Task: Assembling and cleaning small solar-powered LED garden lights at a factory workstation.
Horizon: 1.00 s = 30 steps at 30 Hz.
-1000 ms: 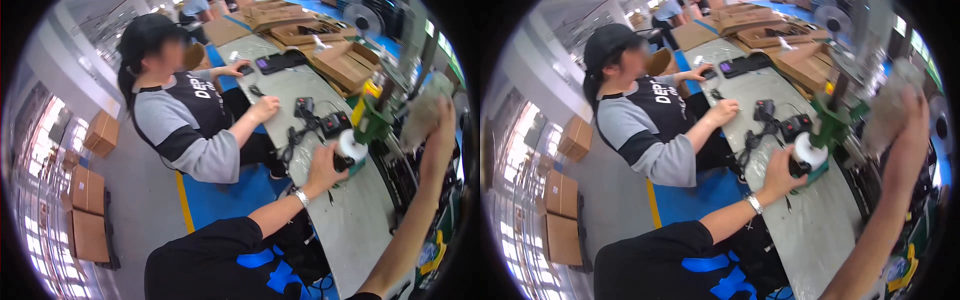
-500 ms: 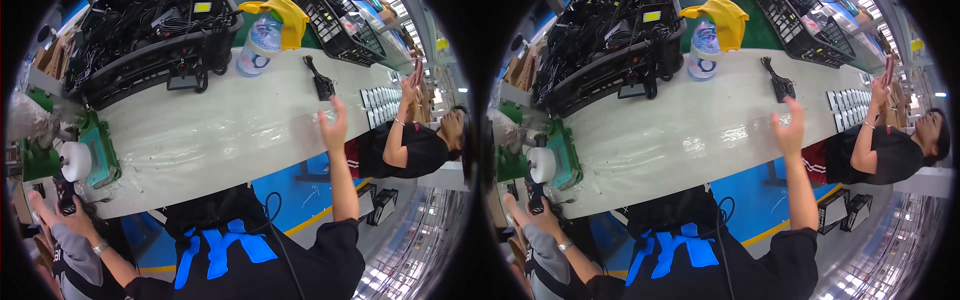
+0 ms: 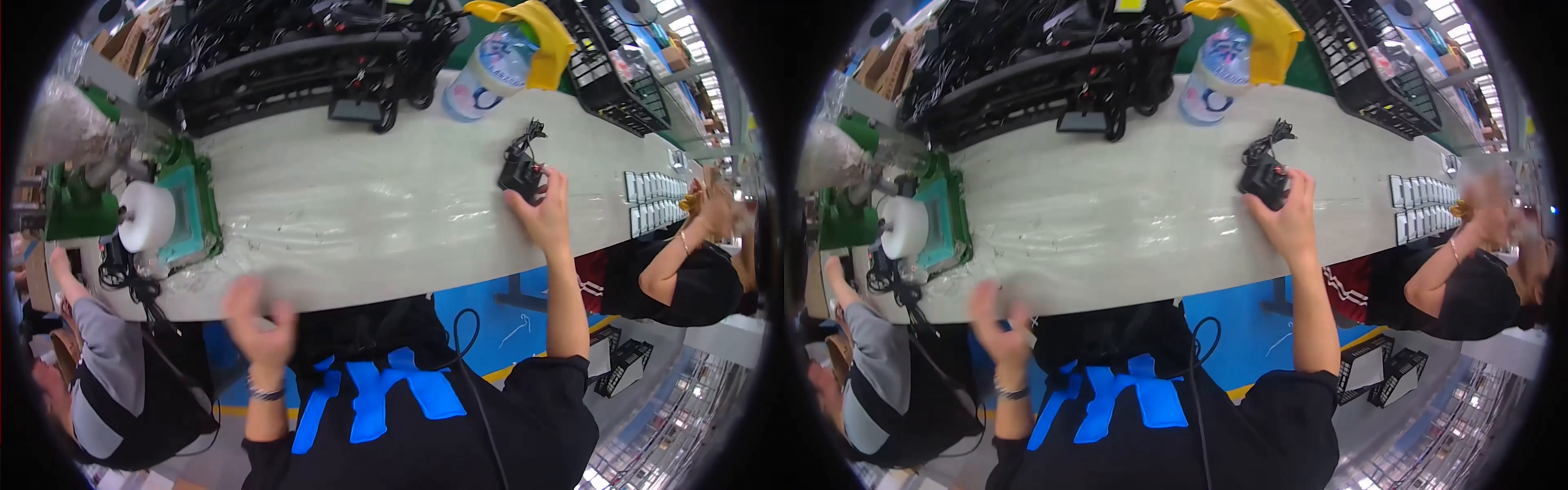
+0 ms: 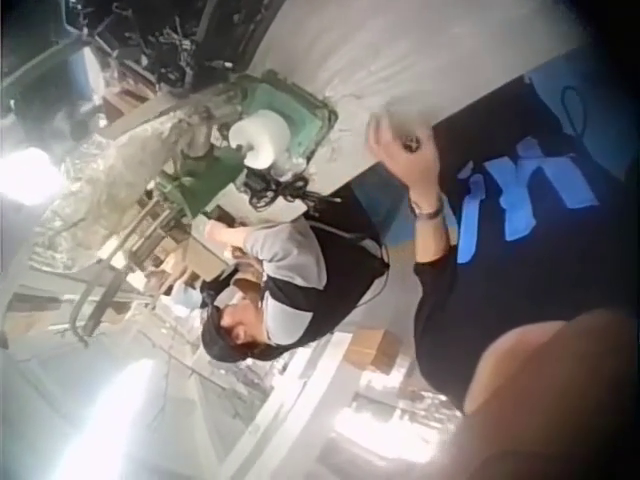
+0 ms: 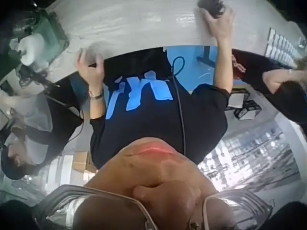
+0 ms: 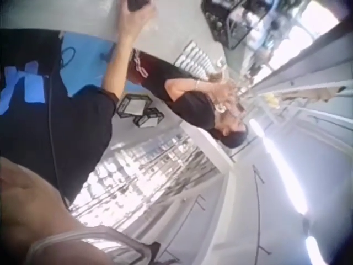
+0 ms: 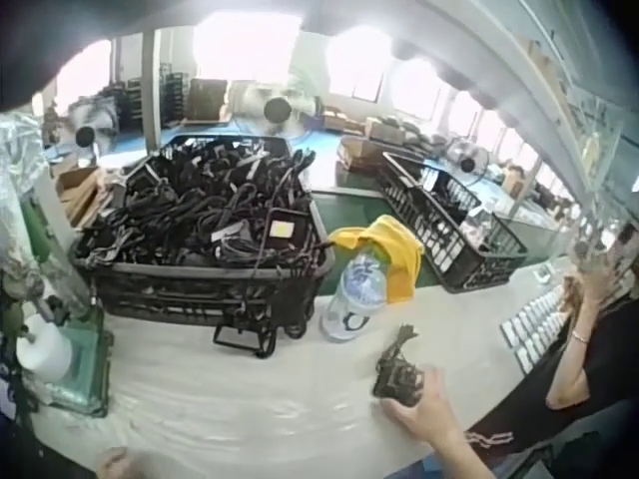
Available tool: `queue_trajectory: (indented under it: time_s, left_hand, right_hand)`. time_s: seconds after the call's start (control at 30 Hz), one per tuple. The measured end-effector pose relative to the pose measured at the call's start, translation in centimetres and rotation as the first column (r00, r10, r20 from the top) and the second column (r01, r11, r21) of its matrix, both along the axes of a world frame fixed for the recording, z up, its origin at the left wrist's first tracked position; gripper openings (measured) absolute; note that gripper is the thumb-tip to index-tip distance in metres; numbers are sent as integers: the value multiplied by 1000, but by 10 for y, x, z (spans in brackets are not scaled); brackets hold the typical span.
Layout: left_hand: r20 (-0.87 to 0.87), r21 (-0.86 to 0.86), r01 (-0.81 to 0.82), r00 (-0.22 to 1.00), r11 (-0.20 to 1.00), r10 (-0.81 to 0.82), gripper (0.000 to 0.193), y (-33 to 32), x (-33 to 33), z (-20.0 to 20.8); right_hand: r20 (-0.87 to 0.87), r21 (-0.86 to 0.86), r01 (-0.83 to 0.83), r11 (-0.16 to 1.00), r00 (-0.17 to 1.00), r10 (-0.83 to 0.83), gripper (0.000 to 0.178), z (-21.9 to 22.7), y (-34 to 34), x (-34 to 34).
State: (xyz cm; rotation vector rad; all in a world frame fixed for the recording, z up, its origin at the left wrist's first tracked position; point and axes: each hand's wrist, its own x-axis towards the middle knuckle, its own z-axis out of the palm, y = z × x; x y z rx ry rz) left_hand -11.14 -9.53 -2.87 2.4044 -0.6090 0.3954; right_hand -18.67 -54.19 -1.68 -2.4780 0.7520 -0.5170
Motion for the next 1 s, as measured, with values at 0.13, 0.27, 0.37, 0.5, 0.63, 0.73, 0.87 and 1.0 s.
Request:
queue_trajectory:
  time_s: [0.13,0.27,0.37,0.5,0.63,0.73,0.87,1.0]
  left_hand:
    - [-139,-231,367,905,901,-403,62,-103,-3,8]
    - [-192,-74,425,881,902,-431,76,-151,30,18]
    - [-149,-96,505,845,858,-514,78,-158,58,15]
    - [-268,-21,592,773,806,-575,72,-149,89,19]
    - [-165,-106,626,755,772,-635,61,-133,91,15]
    - [-81,-265,695,674,668,-734,46,-163,93,-5]
    - [55,-146,730,680,668,-731,63,-175,88,-21]
    - [101,-33,683,729,730,-677,69,-168,89,-34]
  right_hand:
    - [40,135,-152,979,988,148,59,12,94,6]
    - [11,201,-365,909,929,371,49,28,107,13]
    - [36,20,-386,922,922,386,47,38,85,34]
    - [-4,-247,-580,777,802,597,44,27,77,81]
    - [-81,5,-669,743,740,668,30,6,70,100]
    - [-12,227,-478,849,870,493,31,-23,27,71]
    - [-151,10,-619,785,775,613,33,8,48,71]
    - [-169,26,-540,841,827,536,28,47,78,75]
